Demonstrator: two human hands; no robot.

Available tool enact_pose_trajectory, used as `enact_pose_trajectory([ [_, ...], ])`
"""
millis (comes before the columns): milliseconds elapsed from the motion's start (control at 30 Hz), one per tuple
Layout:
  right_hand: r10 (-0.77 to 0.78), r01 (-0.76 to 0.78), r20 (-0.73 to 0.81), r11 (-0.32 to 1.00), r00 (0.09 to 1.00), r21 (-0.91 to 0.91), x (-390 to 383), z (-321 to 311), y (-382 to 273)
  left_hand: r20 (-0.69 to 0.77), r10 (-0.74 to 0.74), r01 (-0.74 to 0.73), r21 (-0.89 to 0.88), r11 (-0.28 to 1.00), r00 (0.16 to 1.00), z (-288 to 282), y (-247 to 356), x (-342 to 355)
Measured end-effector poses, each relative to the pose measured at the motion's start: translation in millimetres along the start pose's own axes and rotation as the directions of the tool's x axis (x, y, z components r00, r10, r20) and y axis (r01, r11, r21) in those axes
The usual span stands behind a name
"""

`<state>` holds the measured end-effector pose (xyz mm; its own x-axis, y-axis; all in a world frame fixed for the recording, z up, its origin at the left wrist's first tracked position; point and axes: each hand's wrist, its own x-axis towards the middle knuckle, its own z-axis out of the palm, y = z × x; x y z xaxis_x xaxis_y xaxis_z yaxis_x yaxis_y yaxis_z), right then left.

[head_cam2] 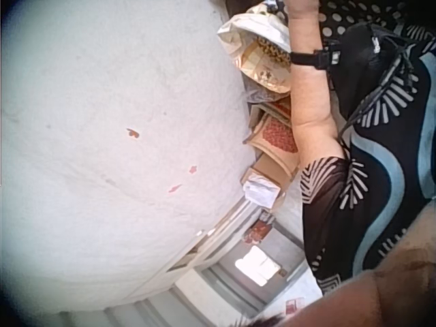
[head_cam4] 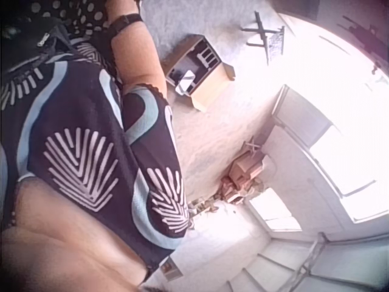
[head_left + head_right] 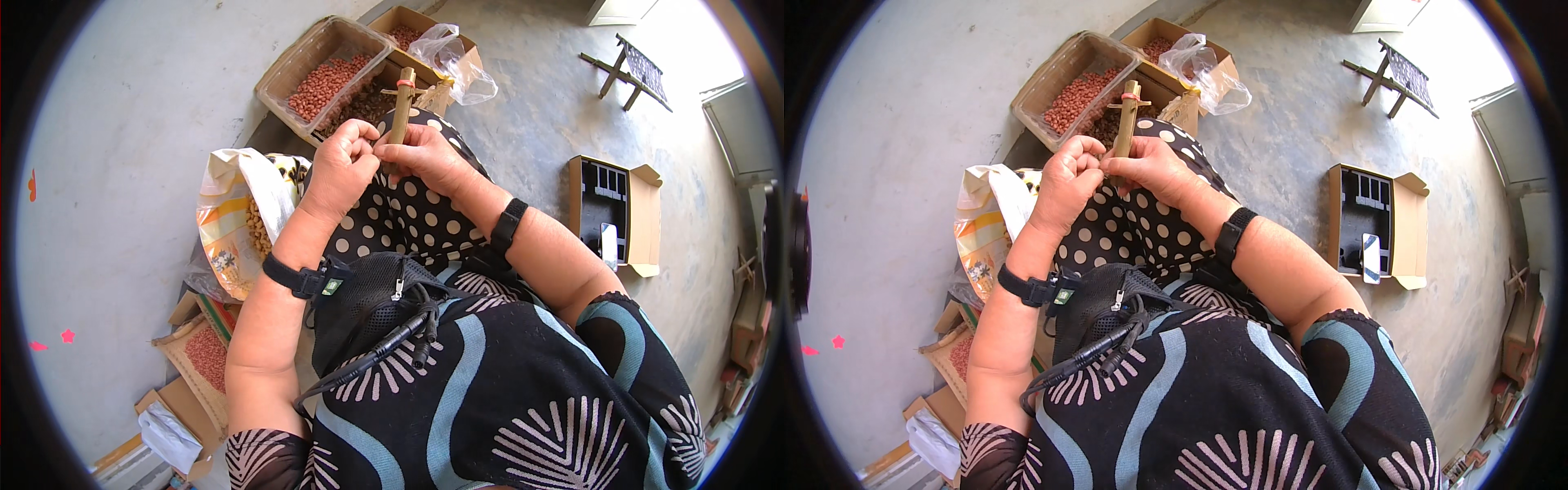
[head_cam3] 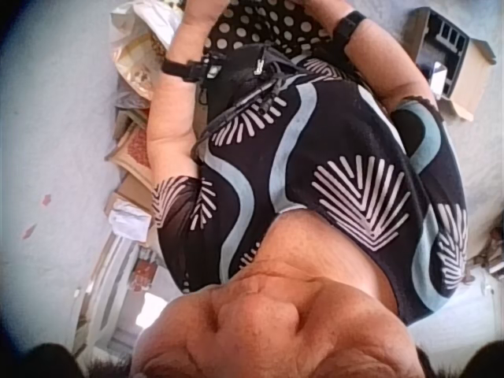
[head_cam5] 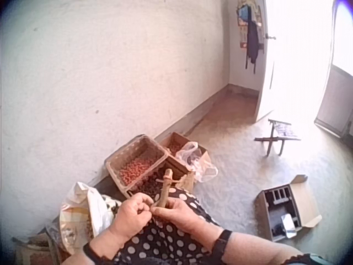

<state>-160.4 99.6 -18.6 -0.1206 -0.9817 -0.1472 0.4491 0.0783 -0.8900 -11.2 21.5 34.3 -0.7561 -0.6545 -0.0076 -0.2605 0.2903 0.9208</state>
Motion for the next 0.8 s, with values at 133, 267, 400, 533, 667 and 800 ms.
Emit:
enact_pose_trajectory([
  [133,0.038,-0.038,0.004,0.998,0.999,-0.042,-0.3,-0.2,-3.7,-0.034,0.083,-0.081,0.07,0.994,0.996,5.1,-0.7,1.3],
  [267,0.022,-0.023,0.009,0.992,1.0,0.127,3.8,-6.6,2.4,-0.031,0.022,-0.024,-0.068,0.997,0.999,7.8,6.0,1.0],
  [400,-0.024,0.013,0.028,0.941,0.999,0.339,2.5,-10.4,1.5,0.071,-0.141,0.157,-0.341,0.927,0.987,2.9,0.3,0.3],
  [533,-0.016,-0.005,0.056,0.93,0.998,0.366,0.4,-12.5,-0.2,0.168,-0.185,0.249,-0.589,0.769,0.968,-1.1,-4.8,2.3],
  [667,0.01,-0.041,0.092,0.941,0.996,0.337,1.1,-13.8,0.1,0.155,-0.168,0.228,-0.59,0.775,0.973,4.5,-0.4,2.1],
  [800,0.011,-0.046,0.1,0.936,0.995,0.349,2.8,-15.1,2.6,0.129,-0.094,0.135,-0.367,0.92,0.987,9.1,3.6,3.2],
])
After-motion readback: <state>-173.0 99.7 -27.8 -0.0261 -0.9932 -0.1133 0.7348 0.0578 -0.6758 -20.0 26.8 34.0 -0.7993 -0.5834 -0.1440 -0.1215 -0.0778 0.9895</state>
